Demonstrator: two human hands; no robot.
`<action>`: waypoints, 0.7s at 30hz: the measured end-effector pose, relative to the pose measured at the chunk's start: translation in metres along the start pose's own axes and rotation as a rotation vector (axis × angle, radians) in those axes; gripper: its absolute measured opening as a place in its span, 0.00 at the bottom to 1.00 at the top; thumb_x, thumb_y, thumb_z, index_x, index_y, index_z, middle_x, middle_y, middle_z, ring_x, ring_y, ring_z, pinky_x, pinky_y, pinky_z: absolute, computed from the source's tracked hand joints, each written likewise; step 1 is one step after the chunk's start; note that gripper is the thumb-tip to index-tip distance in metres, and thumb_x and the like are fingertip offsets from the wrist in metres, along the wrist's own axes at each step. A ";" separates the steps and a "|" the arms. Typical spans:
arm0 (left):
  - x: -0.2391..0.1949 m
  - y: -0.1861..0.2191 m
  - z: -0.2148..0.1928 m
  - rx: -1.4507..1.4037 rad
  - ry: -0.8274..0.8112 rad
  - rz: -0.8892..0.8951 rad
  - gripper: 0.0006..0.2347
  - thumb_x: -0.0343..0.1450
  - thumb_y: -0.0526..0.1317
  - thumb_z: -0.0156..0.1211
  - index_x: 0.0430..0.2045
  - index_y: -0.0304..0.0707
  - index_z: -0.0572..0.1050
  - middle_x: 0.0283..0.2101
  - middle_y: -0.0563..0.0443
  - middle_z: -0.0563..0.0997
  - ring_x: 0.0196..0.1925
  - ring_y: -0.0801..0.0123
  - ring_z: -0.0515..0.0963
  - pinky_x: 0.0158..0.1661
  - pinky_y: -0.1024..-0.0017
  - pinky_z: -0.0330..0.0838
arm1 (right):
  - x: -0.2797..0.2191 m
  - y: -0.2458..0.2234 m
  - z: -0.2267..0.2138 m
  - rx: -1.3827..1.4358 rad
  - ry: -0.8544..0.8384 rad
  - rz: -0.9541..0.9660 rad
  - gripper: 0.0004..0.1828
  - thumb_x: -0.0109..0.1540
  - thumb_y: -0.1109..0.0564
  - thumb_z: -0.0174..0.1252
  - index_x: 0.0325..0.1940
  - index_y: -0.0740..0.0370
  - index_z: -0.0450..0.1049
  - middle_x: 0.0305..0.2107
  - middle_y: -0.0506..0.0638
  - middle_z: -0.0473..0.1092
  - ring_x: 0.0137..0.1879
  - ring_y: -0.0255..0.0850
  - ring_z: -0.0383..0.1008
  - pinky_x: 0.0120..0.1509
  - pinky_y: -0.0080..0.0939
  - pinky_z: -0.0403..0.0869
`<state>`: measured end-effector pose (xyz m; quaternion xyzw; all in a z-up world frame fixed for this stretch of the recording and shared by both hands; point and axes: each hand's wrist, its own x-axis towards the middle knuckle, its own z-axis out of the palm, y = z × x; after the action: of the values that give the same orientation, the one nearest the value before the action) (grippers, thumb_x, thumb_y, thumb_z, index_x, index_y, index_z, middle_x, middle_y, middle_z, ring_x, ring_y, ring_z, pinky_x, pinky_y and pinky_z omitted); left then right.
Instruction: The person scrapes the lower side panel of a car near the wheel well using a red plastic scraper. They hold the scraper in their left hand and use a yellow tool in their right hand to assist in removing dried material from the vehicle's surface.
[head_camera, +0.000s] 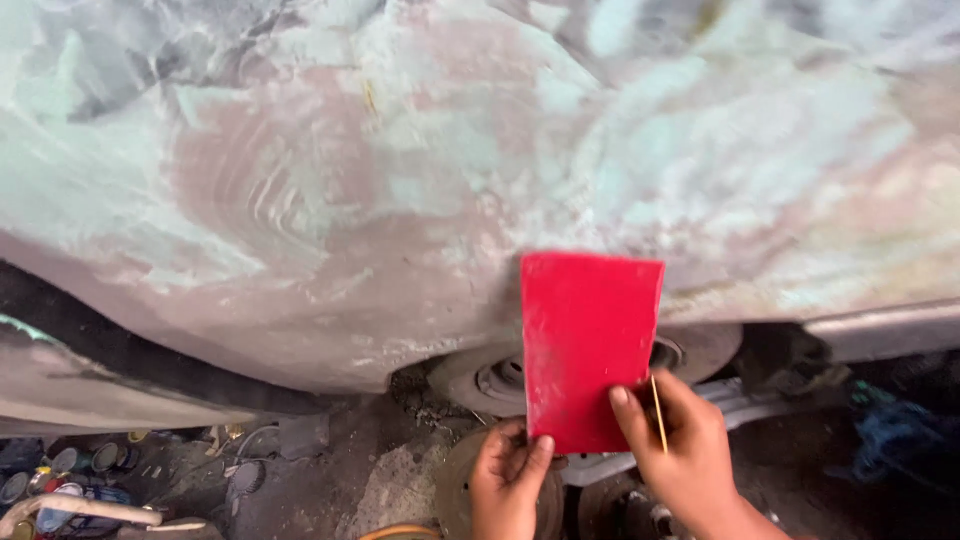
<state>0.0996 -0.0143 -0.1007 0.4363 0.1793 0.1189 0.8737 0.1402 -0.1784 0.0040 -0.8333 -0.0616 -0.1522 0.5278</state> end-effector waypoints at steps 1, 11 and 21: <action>-0.010 0.006 -0.001 0.002 -0.008 -0.007 0.12 0.64 0.29 0.71 0.38 0.23 0.78 0.38 0.30 0.89 0.38 0.52 0.88 0.37 0.59 0.87 | -0.008 -0.003 -0.002 -0.004 0.009 0.005 0.11 0.63 0.50 0.61 0.30 0.56 0.74 0.16 0.41 0.64 0.25 0.28 0.57 0.27 0.35 0.60; -0.080 0.065 -0.008 0.176 -0.014 -0.009 0.13 0.64 0.27 0.70 0.41 0.26 0.81 0.42 0.33 0.90 0.44 0.52 0.88 0.48 0.63 0.83 | -0.062 -0.020 -0.031 0.323 -0.056 0.272 0.11 0.67 0.52 0.57 0.34 0.60 0.72 0.12 0.51 0.65 0.15 0.39 0.64 0.19 0.40 0.61; -0.116 0.069 -0.016 0.194 -0.066 -0.108 0.15 0.64 0.33 0.69 0.43 0.24 0.81 0.40 0.32 0.88 0.41 0.47 0.88 0.37 0.56 0.87 | -0.106 -0.024 -0.046 0.564 -0.145 0.133 0.10 0.64 0.59 0.61 0.49 0.64 0.78 0.38 0.49 0.77 0.46 0.34 0.75 0.52 0.37 0.75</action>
<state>-0.0159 -0.0049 -0.0298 0.5120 0.1845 0.0395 0.8380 0.0250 -0.2037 0.0091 -0.6646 -0.0843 -0.0346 0.7416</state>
